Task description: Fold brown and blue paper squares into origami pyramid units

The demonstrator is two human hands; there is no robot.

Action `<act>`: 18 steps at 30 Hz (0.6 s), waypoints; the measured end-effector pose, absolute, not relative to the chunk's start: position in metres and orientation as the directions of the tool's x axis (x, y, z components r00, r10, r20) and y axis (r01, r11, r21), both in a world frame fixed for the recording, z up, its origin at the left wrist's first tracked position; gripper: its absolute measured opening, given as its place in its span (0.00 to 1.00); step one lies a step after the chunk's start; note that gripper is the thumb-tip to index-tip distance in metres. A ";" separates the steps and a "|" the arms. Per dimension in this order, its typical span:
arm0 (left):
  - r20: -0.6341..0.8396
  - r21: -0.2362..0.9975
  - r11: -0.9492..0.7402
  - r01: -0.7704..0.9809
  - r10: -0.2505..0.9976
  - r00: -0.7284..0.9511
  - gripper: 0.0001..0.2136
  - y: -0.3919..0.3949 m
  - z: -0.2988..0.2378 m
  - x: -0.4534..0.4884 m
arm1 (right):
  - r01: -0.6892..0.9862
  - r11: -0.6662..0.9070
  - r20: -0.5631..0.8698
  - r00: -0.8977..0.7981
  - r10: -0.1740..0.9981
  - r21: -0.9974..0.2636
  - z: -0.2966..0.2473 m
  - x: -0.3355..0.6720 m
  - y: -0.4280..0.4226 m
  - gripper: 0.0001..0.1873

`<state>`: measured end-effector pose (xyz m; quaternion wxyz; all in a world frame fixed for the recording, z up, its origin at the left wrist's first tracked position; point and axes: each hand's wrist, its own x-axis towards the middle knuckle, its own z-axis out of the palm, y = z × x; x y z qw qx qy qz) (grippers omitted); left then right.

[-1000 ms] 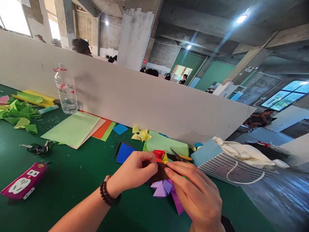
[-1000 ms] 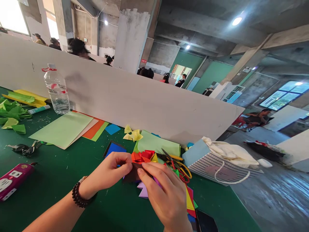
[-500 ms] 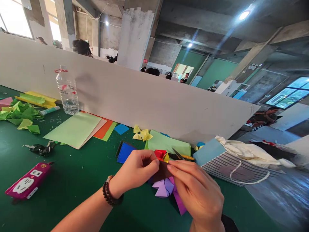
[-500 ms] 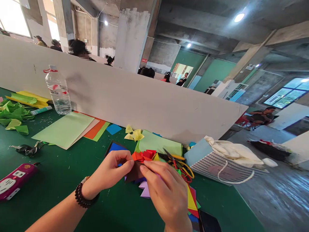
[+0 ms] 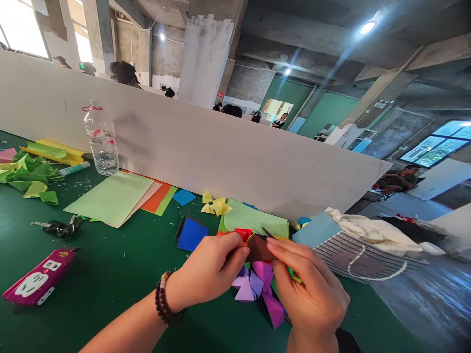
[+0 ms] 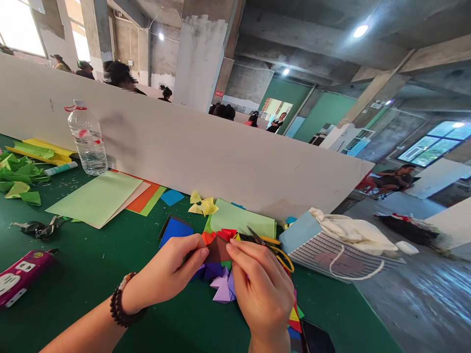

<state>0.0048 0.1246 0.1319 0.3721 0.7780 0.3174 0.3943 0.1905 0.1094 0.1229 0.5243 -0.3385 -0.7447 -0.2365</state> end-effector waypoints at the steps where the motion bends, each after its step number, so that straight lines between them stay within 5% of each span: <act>1: 0.378 0.830 -0.519 0.205 0.794 0.476 0.14 0.124 0.132 0.005 | 0.760 0.650 0.946 -0.208 0.247 -0.002 0.123 0.191 0.110 0.19; 14: 0.501 0.694 -0.674 0.255 0.706 0.501 0.13 0.122 0.131 0.006 | 0.775 0.631 0.946 -0.215 0.244 0.013 0.123 0.193 0.111 0.18; 18: 0.470 0.762 -0.607 0.224 0.757 0.454 0.14 0.122 0.133 0.004 | 0.758 0.651 0.959 -0.160 0.235 -0.033 0.119 0.193 0.115 0.17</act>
